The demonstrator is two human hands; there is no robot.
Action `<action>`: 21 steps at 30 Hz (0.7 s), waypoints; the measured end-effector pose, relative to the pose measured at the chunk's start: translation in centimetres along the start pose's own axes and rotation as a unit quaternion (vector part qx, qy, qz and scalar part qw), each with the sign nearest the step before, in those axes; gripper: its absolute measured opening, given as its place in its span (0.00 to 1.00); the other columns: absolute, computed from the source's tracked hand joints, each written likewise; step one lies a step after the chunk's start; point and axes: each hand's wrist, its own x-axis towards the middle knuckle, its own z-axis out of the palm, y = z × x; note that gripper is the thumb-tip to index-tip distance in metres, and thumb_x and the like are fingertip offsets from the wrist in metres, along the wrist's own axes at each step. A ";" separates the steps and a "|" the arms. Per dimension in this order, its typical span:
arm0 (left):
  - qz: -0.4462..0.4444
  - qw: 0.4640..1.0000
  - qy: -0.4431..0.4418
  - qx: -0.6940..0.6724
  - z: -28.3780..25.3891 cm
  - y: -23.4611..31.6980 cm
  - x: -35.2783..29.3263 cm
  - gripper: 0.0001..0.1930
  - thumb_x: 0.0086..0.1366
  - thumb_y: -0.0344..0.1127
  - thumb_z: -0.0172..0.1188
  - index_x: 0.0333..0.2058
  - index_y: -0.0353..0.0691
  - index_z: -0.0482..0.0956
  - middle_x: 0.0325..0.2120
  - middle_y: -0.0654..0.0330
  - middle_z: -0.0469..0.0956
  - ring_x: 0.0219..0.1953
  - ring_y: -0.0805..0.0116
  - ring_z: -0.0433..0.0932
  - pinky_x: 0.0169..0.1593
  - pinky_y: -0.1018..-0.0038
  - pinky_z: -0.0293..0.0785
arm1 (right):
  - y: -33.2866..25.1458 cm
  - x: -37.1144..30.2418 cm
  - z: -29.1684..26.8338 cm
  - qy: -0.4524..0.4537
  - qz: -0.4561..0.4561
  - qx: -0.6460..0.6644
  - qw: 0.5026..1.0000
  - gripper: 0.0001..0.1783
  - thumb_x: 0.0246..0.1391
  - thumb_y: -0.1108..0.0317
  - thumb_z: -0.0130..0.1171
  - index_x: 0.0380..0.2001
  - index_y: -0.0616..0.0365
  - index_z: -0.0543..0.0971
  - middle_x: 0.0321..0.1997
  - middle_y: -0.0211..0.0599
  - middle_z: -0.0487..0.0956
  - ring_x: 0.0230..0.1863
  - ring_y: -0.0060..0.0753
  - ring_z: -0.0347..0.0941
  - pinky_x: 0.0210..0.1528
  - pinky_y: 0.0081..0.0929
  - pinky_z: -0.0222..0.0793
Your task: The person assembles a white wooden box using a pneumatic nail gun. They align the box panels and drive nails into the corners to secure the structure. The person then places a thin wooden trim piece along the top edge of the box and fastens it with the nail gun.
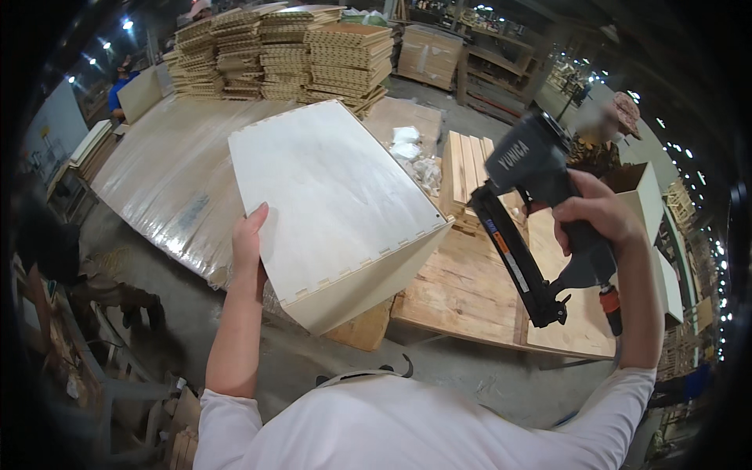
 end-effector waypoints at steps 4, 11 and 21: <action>0.008 1.000 0.001 0.005 0.2 -0.1 -0.1 0.19 0.64 0.38 0.51 0.46 0.26 0.71 0.36 0.49 0.78 0.35 0.60 0.80 0.38 0.68 0.77 | -2.2 0.5 2.0 -0.047 0.043 -0.034 0.997 0.18 0.45 0.74 0.58 0.41 0.71 0.70 0.32 0.41 0.77 0.20 0.25 0.75 0.20 0.23 0.75; 0.024 0.999 0.008 0.030 0.2 0.4 -0.5 0.20 0.65 0.39 0.51 0.45 0.23 0.70 0.36 0.48 0.77 0.34 0.60 0.80 0.37 0.68 0.77 | -3.3 1.4 4.3 -0.080 0.072 -0.070 0.992 0.19 0.46 0.73 0.59 0.41 0.70 0.69 0.36 0.41 0.76 0.22 0.24 0.75 0.21 0.23 0.76; 0.041 0.999 -0.008 0.035 0.2 0.4 -0.6 0.20 0.65 0.39 0.51 0.45 0.24 0.71 0.36 0.49 0.78 0.34 0.62 0.80 0.38 0.70 0.76 | -3.3 2.6 5.0 -0.079 0.090 -0.078 0.990 0.19 0.45 0.76 0.57 0.42 0.71 0.68 0.36 0.43 0.78 0.20 0.23 0.74 0.19 0.24 0.75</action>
